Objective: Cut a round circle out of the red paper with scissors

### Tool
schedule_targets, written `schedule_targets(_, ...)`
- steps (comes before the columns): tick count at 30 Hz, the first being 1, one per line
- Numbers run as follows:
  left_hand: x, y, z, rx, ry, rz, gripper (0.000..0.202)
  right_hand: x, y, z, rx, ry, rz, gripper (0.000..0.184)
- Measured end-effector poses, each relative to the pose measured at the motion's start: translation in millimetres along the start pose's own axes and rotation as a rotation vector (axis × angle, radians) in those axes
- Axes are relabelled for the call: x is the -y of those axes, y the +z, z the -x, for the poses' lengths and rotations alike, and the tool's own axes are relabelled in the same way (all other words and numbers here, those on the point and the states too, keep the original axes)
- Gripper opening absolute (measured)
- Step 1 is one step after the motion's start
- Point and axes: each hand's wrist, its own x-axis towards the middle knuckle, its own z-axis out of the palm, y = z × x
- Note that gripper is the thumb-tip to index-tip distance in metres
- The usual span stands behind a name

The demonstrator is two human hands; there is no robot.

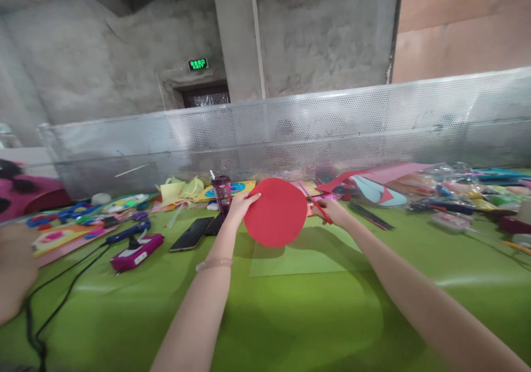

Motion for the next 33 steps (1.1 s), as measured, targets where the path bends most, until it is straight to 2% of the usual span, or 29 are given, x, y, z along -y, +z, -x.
schedule_targets(5,9.4,2.7,-4.7,-0.037,0.110,0.014,0.036,3.9,3.0,0.6,-0.002,0.010,-0.175,0.033)
schedule_targets(9,12.1,3.4,-5.8,-0.102,0.175,-0.018,0.037,-1.8,8.4,-2.5,0.012,0.031,-0.219,0.032)
schedule_targets(12,9.9,5.1,-4.5,-0.131,0.172,0.047,0.039,-5.3,10.1,-4.5,-0.008,0.046,-0.237,0.031)
schedule_targets(16,6.2,9.8,-1.2,-0.088,0.157,0.100,0.038,-2.7,8.9,-2.9,0.017,0.029,-0.221,0.033)
schedule_targets(20,5.1,12.5,0.8,-0.084,0.164,0.054,0.036,0.8,8.9,-1.0,0.030,0.011,-0.219,0.037)
schedule_targets(33,2.9,13.8,2.5,-0.075,0.154,0.033,0.030,-3.7,10.9,-3.8,0.070,0.017,-0.262,0.032)
